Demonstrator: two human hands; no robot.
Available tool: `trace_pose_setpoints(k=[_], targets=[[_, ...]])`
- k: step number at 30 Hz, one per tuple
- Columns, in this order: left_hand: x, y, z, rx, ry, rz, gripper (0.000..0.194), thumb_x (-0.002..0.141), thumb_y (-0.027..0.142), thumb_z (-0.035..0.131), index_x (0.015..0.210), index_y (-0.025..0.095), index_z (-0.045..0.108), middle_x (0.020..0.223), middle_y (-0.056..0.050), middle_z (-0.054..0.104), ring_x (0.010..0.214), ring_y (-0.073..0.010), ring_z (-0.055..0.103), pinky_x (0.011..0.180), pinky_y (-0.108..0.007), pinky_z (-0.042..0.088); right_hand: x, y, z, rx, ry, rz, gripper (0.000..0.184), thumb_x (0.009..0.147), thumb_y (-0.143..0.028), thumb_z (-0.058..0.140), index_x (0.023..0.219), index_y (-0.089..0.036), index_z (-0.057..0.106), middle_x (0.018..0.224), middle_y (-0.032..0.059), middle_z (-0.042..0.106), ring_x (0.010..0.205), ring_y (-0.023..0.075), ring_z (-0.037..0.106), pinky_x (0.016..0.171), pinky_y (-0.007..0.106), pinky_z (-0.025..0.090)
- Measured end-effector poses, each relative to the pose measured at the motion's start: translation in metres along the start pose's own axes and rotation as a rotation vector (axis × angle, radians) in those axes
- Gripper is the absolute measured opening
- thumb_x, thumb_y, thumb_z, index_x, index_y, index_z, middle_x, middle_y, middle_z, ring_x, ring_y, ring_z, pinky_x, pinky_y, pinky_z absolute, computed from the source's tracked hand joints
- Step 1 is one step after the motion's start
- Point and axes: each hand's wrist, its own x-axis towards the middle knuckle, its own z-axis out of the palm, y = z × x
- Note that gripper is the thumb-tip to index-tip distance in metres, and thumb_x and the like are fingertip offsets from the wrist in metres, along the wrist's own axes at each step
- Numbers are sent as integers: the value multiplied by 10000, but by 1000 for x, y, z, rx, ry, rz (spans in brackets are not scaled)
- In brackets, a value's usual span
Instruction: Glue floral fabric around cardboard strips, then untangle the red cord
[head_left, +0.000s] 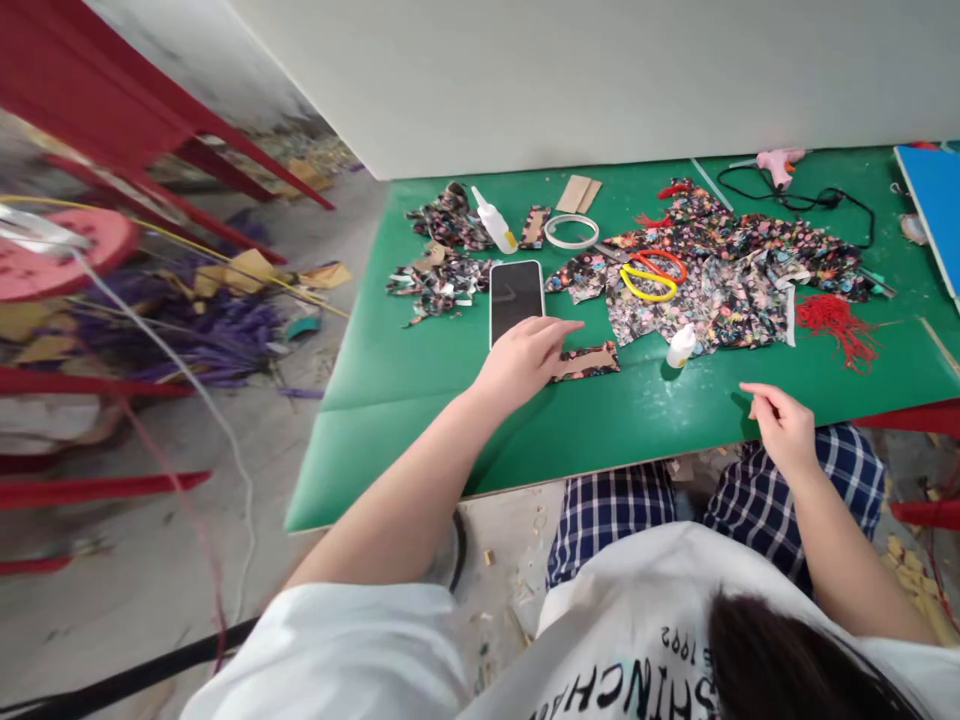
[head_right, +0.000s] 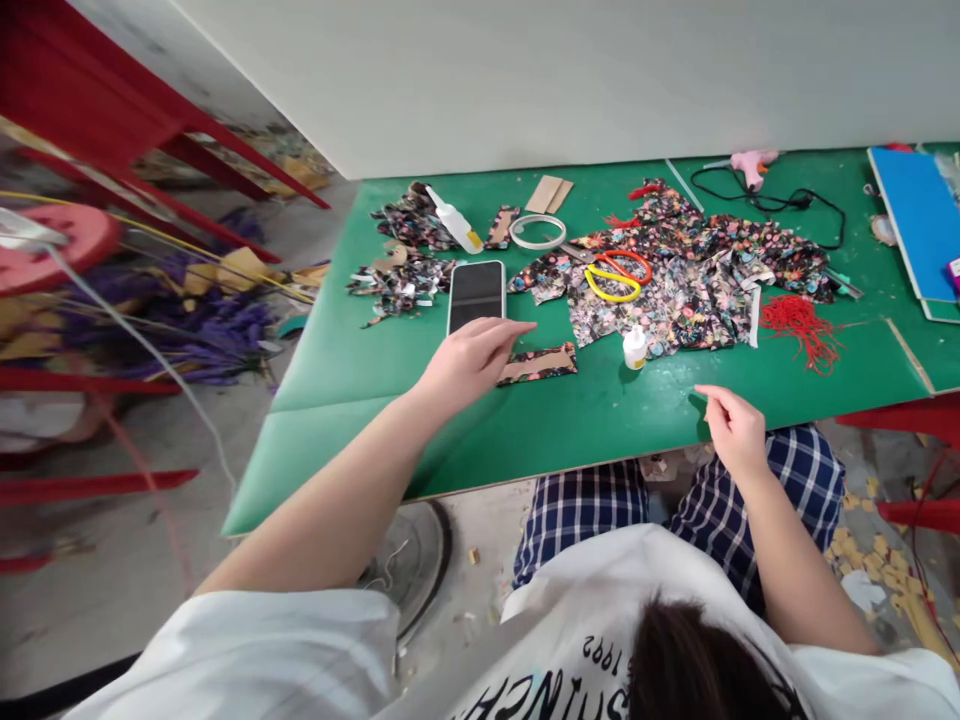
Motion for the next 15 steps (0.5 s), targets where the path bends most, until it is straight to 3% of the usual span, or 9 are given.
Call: trace_pose_setpoints(k=[5, 9, 15], targets=[[0, -2, 4, 17, 41, 201, 390, 952, 381, 377, 1179, 159, 605, 1034, -119, 691, 971, -234, 628, 867, -413, 517, 2, -13, -2, 32, -30, 87, 307, 857, -375, 495, 1021, -191, 679, 655, 9, 627, 558, 109, 569, 524, 235, 481], [-6, -4, 9, 71, -3, 309, 442, 914, 433, 475, 1230, 138, 572, 1028, -137, 697, 1022, -265, 620, 873, -420, 522, 20, -34, 10, 109, -85, 84, 352, 818, -437, 553, 1075, -217, 650, 772, 21, 605, 589, 103, 524, 523, 246, 483], [-11, 2, 6, 84, -74, 291, 429, 902, 351, 521, 1286, 160, 512, 1097, -131, 667, 1066, -261, 587, 901, -415, 498, 51, -51, 45, 111, -126, 18, 582, 733, -436, 646, 1268, -246, 519, 1068, 92, 575, 661, 125, 513, 480, 263, 452]])
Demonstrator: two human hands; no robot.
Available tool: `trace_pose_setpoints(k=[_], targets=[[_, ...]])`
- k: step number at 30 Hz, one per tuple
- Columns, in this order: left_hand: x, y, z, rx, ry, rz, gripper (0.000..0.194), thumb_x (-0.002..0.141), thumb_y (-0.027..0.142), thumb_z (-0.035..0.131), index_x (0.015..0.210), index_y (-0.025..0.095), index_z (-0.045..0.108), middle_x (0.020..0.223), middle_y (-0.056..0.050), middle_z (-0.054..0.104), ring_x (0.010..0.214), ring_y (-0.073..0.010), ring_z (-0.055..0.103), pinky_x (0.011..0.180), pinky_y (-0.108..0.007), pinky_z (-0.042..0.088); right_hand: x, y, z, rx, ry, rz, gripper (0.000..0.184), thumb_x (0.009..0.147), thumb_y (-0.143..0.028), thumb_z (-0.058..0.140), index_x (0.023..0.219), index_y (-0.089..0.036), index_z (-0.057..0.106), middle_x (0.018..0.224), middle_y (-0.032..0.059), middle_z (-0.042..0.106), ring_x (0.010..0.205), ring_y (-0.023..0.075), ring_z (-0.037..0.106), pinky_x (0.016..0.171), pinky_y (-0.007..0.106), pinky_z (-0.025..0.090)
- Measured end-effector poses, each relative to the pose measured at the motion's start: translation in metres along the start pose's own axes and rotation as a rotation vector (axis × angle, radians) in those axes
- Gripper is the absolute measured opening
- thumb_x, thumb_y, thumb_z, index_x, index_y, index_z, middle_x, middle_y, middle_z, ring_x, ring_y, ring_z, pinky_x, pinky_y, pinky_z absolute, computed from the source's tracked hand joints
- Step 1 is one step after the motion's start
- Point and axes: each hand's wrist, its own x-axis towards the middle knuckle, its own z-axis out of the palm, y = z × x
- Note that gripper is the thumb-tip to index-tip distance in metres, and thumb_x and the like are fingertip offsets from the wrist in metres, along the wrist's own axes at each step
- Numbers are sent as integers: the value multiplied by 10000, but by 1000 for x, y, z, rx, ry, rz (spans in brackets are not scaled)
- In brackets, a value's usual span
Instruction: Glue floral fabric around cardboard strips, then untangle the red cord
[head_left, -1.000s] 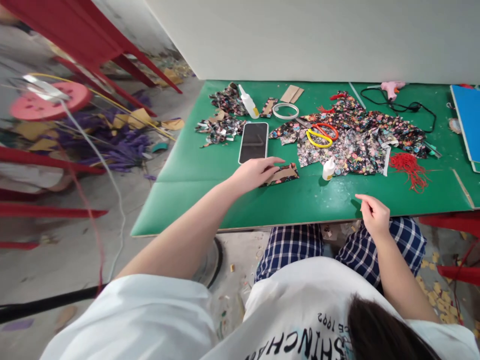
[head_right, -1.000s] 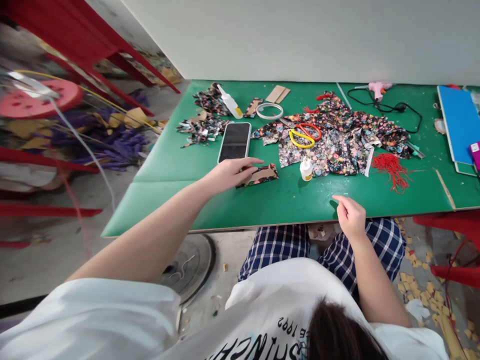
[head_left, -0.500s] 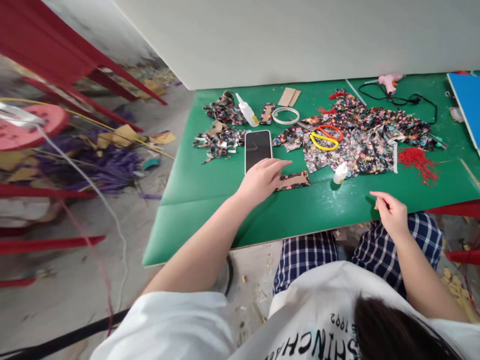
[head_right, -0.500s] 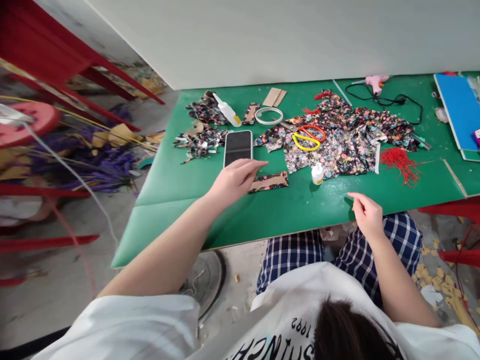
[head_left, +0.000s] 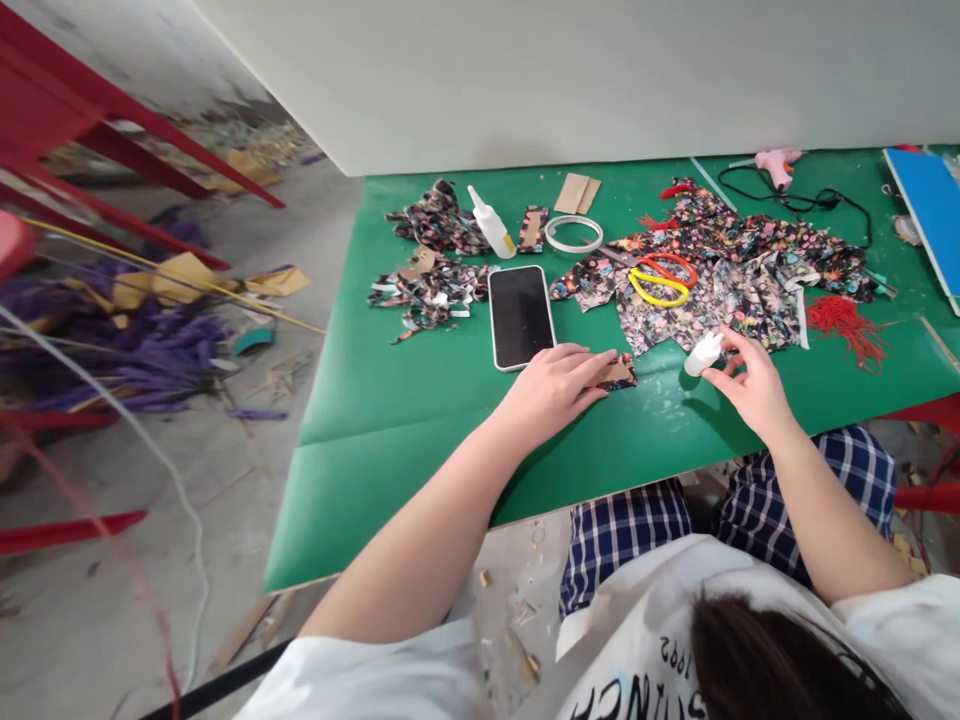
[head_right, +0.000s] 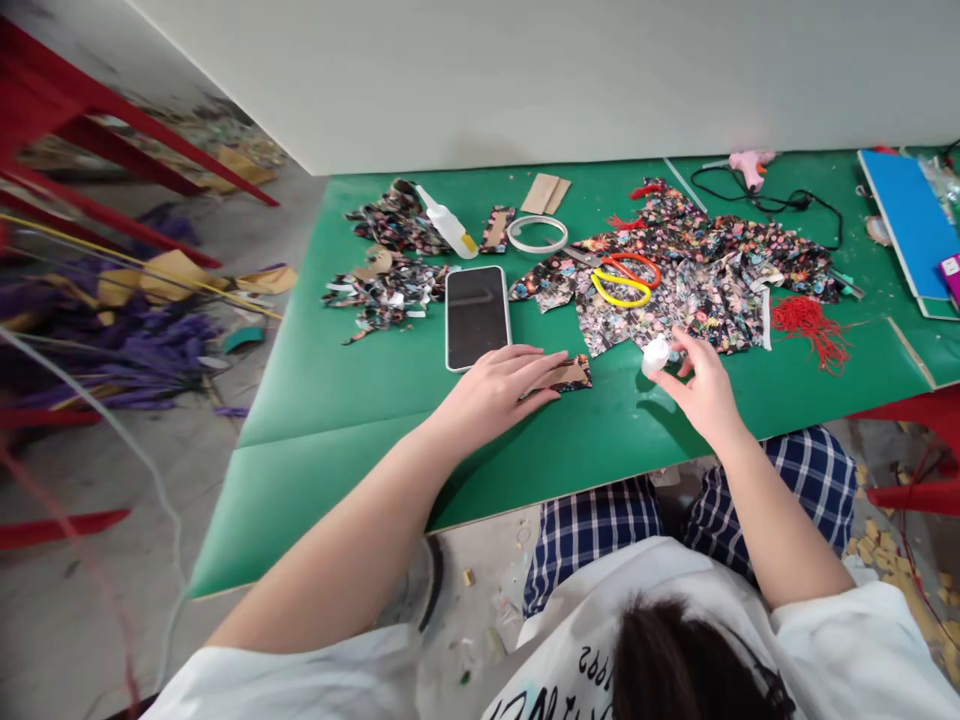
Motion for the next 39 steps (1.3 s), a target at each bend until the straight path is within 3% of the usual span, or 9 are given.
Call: trace_pose_setpoints(k=[3, 8, 11, 16, 19, 27, 32, 35, 39], targets=[[1, 2, -1, -13, -29, -4, 414, 909, 333, 510, 1284, 157, 503, 1081, -121, 663, 1034, -260, 587, 885, -418, 493, 7, 1, 11, -80, -8, -47, 562, 723, -415, 662, 1242, -246, 528, 1049, 78, 580, 646, 123, 496, 559, 293, 475], [3, 6, -2, 9, -57, -43, 441, 891, 334, 544, 1290, 154, 497, 1015, -111, 660, 950, -252, 601, 839, -397, 500, 7, 1, 20, -190, 39, -91, 275, 742, -409, 639, 924, -204, 623, 802, 25, 572, 623, 132, 475, 641, 313, 467], [3, 3, -4, 39, 3, -96, 469, 872, 407, 562, 1263, 149, 532, 1038, -122, 664, 998, -275, 601, 867, -412, 494, 6, 2, 22, -195, 71, -86, 264, 744, -440, 628, 857, -202, 599, 720, 4, 519, 612, 138, 469, 619, 307, 444], [2, -17, -11, 111, 271, -460, 487, 924, 400, 428, 1329, 133, 475, 1274, -175, 573, 1203, -290, 524, 1016, -448, 414, 6, 7, 23, -188, 87, -86, 288, 745, -475, 615, 848, -206, 592, 715, 1, 508, 609, 139, 467, 600, 300, 425], [2, -26, -12, 114, 244, -588, 550, 913, 380, 431, 1403, 135, 383, 1374, -191, 488, 1272, -302, 472, 1081, -507, 333, 6, 10, 23, -180, 94, -74, 301, 746, -489, 608, 836, -202, 592, 723, 5, 525, 609, 139, 479, 595, 298, 422], [7, -22, -6, 111, 205, -600, 531, 907, 328, 418, 1416, 188, 361, 1342, -148, 533, 1227, -288, 520, 1121, -552, 245, 5, 14, 22, -173, 115, -29, 335, 733, -502, 613, 861, -193, 601, 720, 6, 568, 592, 131, 495, 588, 290, 426], [5, -32, -4, 29, 396, -626, 524, 897, 309, 422, 1396, 158, 378, 1340, -170, 518, 1260, -269, 485, 1084, -467, 356, 3, 12, 22, -159, 117, -35, 350, 745, -511, 600, 884, -190, 610, 736, 16, 578, 607, 136, 505, 576, 286, 434], [7, -42, -3, 12, 479, -734, 617, 857, 378, 498, 1409, 142, 355, 1377, -220, 460, 1266, -334, 467, 1021, -499, 415, 3, 11, 22, -144, 93, -53, 350, 749, -516, 599, 889, -196, 618, 730, 11, 567, 591, 130, 497, 557, 280, 434], [24, -50, -2, 34, 308, -897, 848, 762, 578, 574, 1444, 158, 296, 1415, -299, 380, 1176, -485, 497, 888, -663, 421, 4, 11, 23, -125, 63, -73, 335, 751, -512, 599, 888, -207, 619, 722, 7, 558, 596, 135, 497, 565, 283, 441]])
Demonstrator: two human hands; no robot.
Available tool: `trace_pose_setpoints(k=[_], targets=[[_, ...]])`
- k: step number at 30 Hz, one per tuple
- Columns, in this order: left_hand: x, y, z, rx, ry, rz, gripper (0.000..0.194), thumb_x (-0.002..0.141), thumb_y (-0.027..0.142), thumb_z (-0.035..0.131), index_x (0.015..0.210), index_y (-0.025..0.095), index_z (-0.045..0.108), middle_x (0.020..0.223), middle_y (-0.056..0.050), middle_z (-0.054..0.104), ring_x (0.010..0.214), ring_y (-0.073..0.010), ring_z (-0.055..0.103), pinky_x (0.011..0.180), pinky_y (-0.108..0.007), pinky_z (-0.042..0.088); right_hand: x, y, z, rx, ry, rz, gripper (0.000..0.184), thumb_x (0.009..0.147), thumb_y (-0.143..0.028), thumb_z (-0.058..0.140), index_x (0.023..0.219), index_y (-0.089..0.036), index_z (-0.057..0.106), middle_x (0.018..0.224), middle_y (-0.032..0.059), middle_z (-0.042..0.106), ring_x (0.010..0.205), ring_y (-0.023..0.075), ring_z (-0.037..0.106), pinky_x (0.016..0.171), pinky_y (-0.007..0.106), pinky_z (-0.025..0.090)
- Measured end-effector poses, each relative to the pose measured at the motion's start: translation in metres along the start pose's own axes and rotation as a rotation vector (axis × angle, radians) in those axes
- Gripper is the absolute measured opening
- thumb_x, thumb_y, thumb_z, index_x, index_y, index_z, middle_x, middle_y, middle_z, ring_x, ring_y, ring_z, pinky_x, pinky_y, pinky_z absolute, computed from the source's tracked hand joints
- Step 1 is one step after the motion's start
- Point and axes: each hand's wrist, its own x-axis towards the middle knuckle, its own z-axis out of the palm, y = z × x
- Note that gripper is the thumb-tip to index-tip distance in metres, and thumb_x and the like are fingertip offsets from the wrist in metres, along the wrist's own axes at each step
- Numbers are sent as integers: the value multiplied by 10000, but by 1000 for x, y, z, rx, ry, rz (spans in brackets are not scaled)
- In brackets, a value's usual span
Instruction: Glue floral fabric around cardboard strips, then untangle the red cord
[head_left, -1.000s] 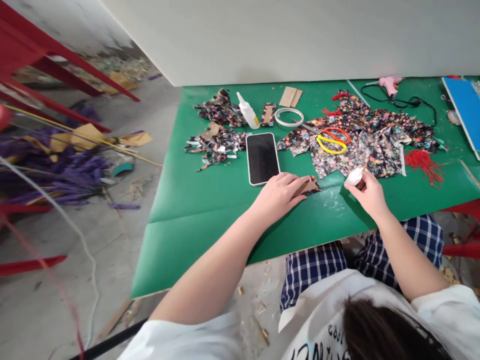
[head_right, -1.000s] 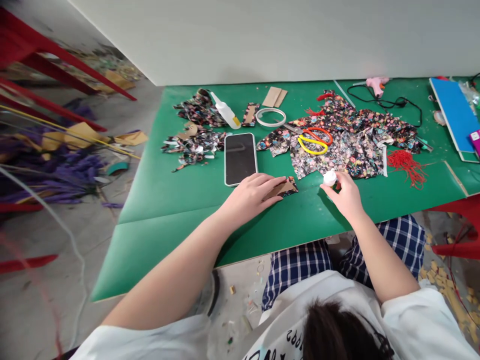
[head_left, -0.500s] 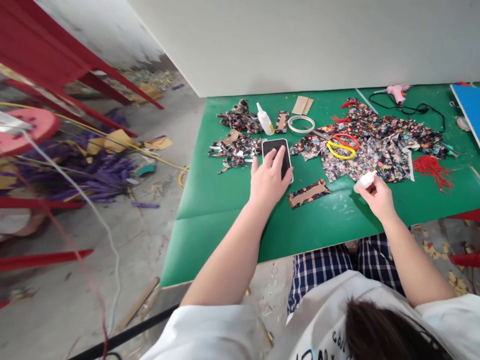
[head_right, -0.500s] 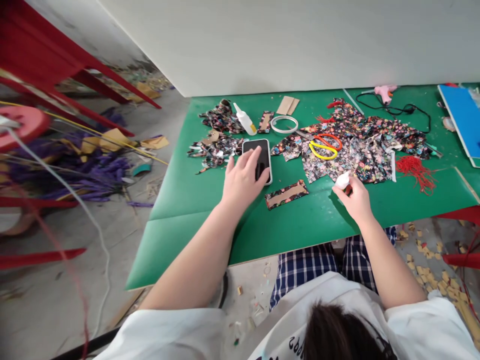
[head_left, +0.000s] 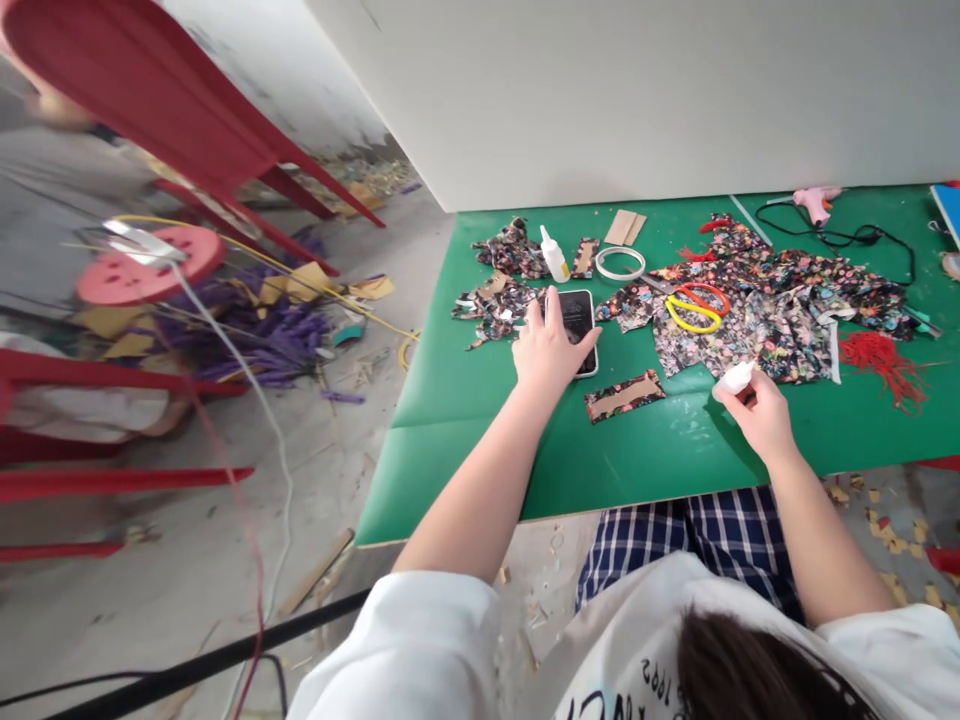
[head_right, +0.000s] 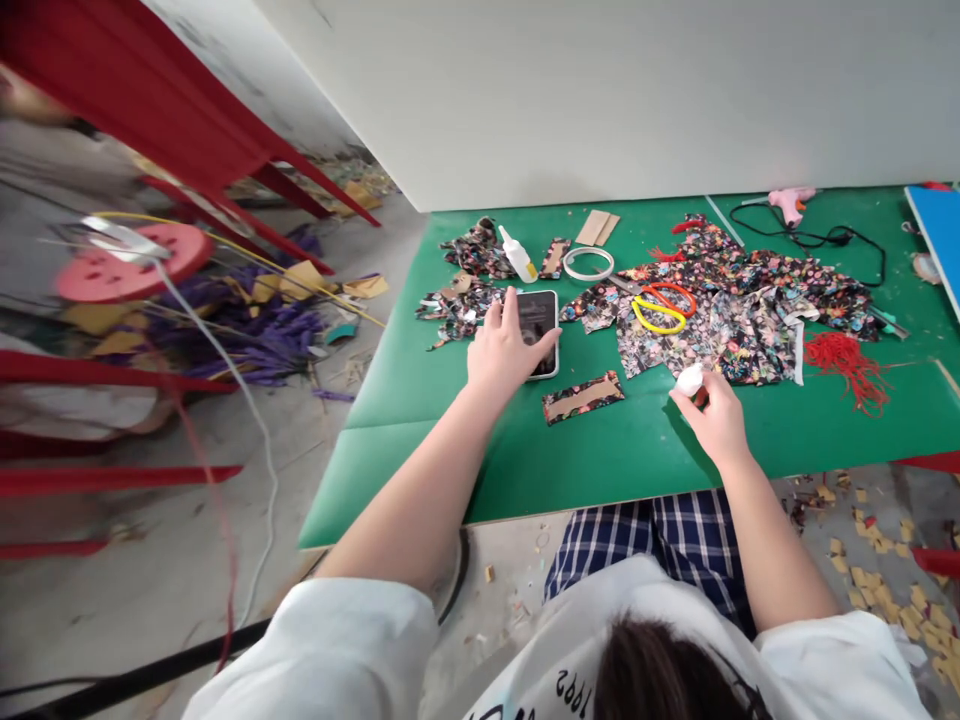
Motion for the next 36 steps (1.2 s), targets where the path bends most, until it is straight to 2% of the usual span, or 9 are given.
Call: trace_pose_setpoints(k=[3, 9, 14, 20, 27, 31, 33, 35, 36], targets=[[11, 12, 5, 74, -57, -55, 882, 731, 561, 595, 1445, 146, 285, 1430, -325, 338, 1170, -519, 482, 838, -659, 434, 1, -1, 1, 17, -11, -21, 321, 752, -506, 598, 871, -209, 614, 705, 4, 545, 602, 141, 498, 587, 292, 448], [18, 24, 5, 127, -37, -80, 834, 714, 378, 588, 1449, 136, 276, 1452, -320, 299, 1155, -507, 498, 863, -629, 428, 3, -4, 0, 49, -38, -60, 288, 755, -478, 598, 831, -200, 606, 675, -8, 515, 591, 136, 489, 605, 290, 444], [10, 1, -12, 178, -106, -74, 933, 682, 392, 613, 1483, 165, 192, 1490, -304, 237, 1191, -523, 465, 862, -637, 428, 3, -4, -1, 86, -37, -63, 279, 767, -478, 585, 828, -206, 593, 702, -1, 531, 615, 141, 499, 630, 295, 448], [0, -31, -28, 196, -136, -9, 971, 679, 412, 618, 1499, 228, 131, 1512, -227, 245, 1246, -480, 443, 939, -600, 416, 2, -4, 0, 130, -46, -68, 291, 766, -489, 586, 848, -210, 590, 744, 12, 563, 618, 142, 507, 638, 302, 460], [10, -37, -31, 181, -213, 30, 965, 695, 417, 620, 1501, 231, 123, 1542, -187, 203, 1345, -435, 339, 1024, -557, 378, 3, -4, -1, 121, -38, -66, 308, 761, -504, 587, 840, -207, 592, 712, 5, 543, 613, 145, 502, 634, 304, 452], [-2, -25, -36, 170, -183, 99, 841, 777, 476, 555, 1484, 173, 216, 1536, -185, 229, 1391, -374, 283, 1091, -519, 318, 2, -4, -2, 122, -47, -56, 309, 760, -503, 593, 838, -204, 592, 734, 12, 553, 612, 143, 504, 634, 308, 453], [-21, -14, -35, 129, -183, 260, 714, 837, 497, 496, 1436, 145, 334, 1506, -179, 311, 1390, -323, 305, 1115, -486, 302, 2, -4, -2, 126, -54, -54, 307, 758, -499, 597, 848, -206, 595, 748, 16, 565, 616, 143, 504, 641, 311, 460], [-43, -3, -30, 105, -288, 419, 615, 863, 521, 481, 1325, 115, 492, 1420, -182, 448, 1346, -312, 381, 1116, -473, 314, 1, -4, -2, 126, -60, -56, 308, 759, -502, 595, 864, -213, 598, 759, 19, 574, 617, 144, 504, 639, 312, 465], [-53, 1, -27, 104, -323, 450, 564, 867, 532, 482, 1236, 115, 572, 1363, -181, 510, 1321, -316, 414, 1106, -479, 330, 1, -4, -2, 123, -60, -61, 308, 761, -504, 591, 868, -216, 598, 759, 18, 575, 618, 144, 504, 634, 312, 466]])
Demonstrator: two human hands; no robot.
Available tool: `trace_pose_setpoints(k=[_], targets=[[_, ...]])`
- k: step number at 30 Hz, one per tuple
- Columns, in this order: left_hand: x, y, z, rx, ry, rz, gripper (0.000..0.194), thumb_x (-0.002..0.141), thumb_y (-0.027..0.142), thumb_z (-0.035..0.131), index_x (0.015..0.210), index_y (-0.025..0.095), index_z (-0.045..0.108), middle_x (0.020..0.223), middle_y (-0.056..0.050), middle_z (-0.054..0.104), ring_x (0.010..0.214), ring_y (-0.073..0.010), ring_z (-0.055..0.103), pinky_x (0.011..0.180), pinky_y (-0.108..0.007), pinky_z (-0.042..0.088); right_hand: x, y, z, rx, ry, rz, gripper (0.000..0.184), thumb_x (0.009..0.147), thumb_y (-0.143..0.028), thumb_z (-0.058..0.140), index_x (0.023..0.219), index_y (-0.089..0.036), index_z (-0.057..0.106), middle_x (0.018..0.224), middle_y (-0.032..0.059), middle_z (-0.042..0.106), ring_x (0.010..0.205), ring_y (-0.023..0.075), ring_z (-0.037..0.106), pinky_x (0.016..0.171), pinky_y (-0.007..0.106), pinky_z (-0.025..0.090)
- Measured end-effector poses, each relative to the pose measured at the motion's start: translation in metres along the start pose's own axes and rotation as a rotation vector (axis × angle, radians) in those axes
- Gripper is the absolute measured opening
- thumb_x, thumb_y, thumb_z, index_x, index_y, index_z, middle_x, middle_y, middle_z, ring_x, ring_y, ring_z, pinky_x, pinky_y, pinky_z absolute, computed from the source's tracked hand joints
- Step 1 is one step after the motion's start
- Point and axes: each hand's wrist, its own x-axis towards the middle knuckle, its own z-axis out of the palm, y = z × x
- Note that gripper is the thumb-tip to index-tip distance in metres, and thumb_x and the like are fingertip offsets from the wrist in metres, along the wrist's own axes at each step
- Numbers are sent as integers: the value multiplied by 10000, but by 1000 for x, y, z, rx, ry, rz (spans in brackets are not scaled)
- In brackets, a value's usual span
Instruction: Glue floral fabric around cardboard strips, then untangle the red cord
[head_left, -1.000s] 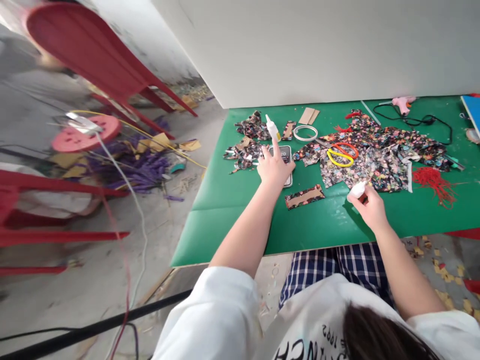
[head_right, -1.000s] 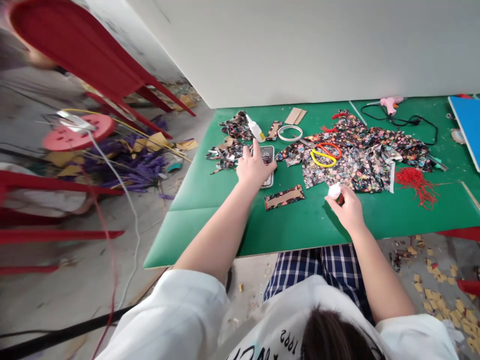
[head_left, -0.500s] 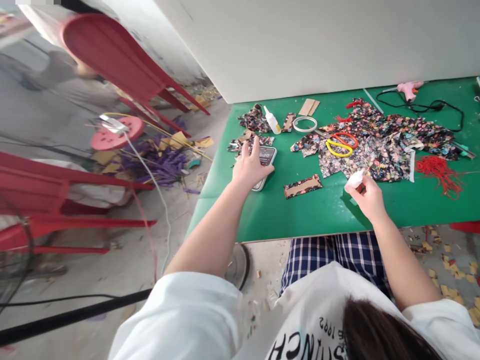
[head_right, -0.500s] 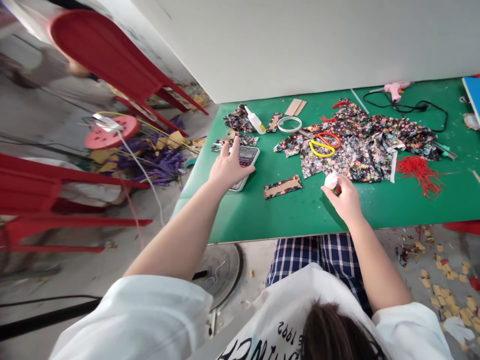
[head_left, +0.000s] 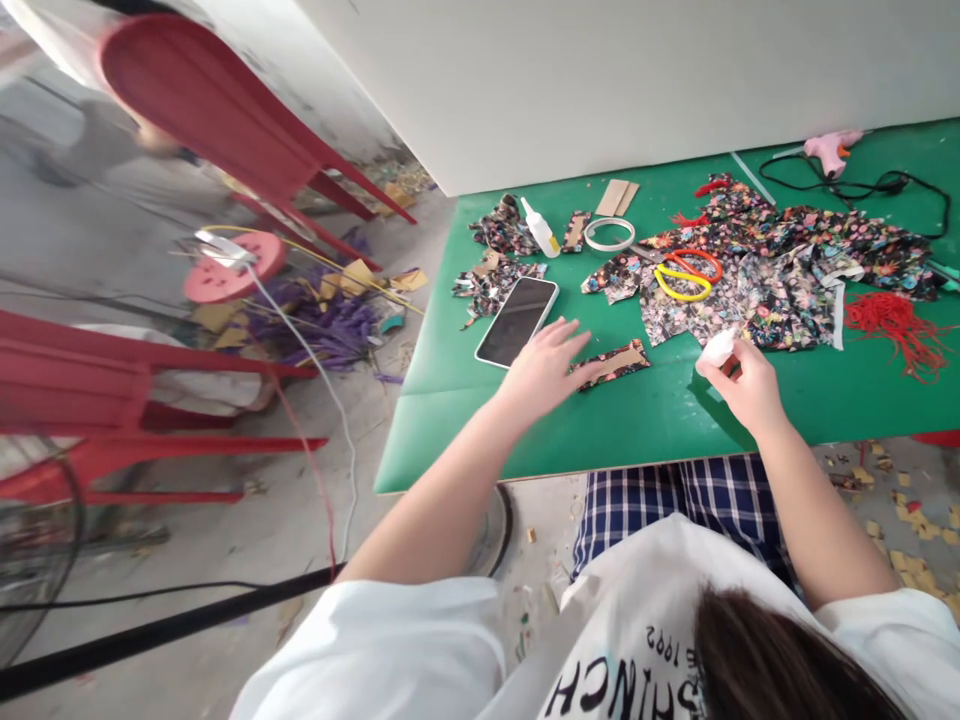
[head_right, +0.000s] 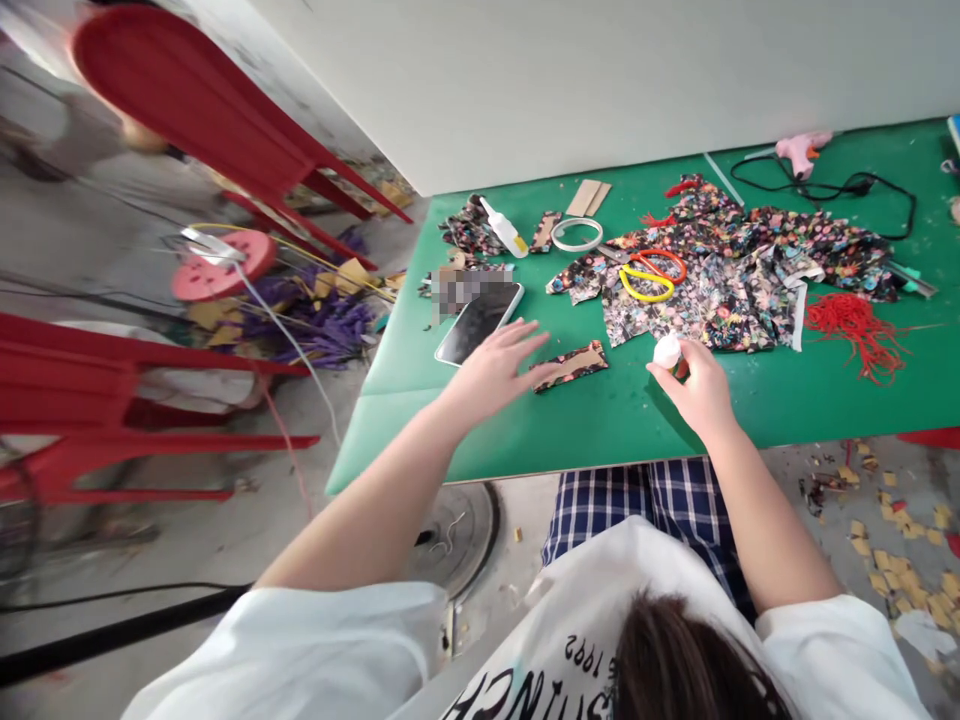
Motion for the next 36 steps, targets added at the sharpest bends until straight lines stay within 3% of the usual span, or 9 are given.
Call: trace_pose_setpoints(k=[5, 9, 13, 18, 20, 24, 28, 32, 36], targets=[[-10, 15, 15, -21, 12, -5, 396, 837, 498, 574, 1052, 172, 634, 1174, -129, 620, 1156, -283, 542, 1010, -463, 424, 0, 0, 0, -20, 10, -32, 297, 774, -511, 573, 851, -224, 585, 746, 14, 567, 620, 147, 501, 620, 312, 467], [-6, 12, 10, -37, 28, -28, 347, 777, 495, 656, 935, 191, 606, 940, -72, 655, 935, -242, 606, 836, -386, 500, 0, 0, 0, -17, 10, -35, 277, 775, -488, 586, 845, -220, 581, 742, 12, 561, 618, 142, 498, 609, 305, 464], [-7, 9, 2, -34, 60, -63, 218, 841, 405, 599, 941, 211, 596, 794, -16, 670, 729, -195, 622, 705, -333, 492, -1, -1, 1, -11, 10, -34, 275, 775, -482, 591, 850, -218, 583, 753, 16, 565, 616, 141, 501, 607, 308, 466], [-17, 8, 1, 44, 169, -86, 272, 937, 311, 401, 962, 204, 650, 927, -87, 695, 899, -248, 623, 864, -435, 444, -1, -2, 1, 1, -8, -14, 296, 775, -491, 585, 892, -220, 594, 794, 24, 581, 623, 143, 507, 624, 321, 475], [-22, 10, 4, 60, 161, -55, 293, 936, 326, 400, 998, 211, 662, 969, -95, 699, 934, -257, 621, 897, -455, 434, -1, -2, 1, 6, -7, -2, 306, 771, -487, 591, 906, -213, 600, 792, 25, 577, 626, 144, 508, 630, 324, 476], [-27, 14, 10, 37, 106, 82, 363, 887, 433, 502, 1144, 205, 619, 1153, -99, 667, 1081, -262, 600, 1020, -481, 401, -1, -2, 1, 7, -3, -4, 302, 770, -482, 594, 905, -211, 601, 772, 21, 569, 621, 142, 507, 618, 320, 475], [-18, 16, 14, -2, 113, 232, 434, 918, 428, 446, 1229, 150, 568, 1280, -135, 599, 1237, -266, 521, 1051, -469, 421, -1, -2, 1, 13, 12, -20, 280, 765, -457, 609, 901, -212, 600, 792, 22, 591, 609, 131, 503, 610, 310, 473], [1, 19, 19, 16, 94, 351, 425, 927, 417, 438, 1193, 124, 593, 1266, -142, 612, 1233, -276, 532, 1029, -453, 463, -1, -2, 1, 18, 26, -29, 264, 763, -440, 619, 881, -205, 598, 789, 24, 597, 595, 126, 497, 599, 304, 467], [10, 23, 22, 27, 74, 375, 358, 934, 364, 422, 1106, 132, 634, 1166, -131, 671, 1116, -247, 620, 977, -424, 509, -2, -4, 1, 4, 20, -50, 254, 766, -448, 616, 865, -215, 589, 766, 17, 586, 588, 127, 497, 580, 300, 464]])
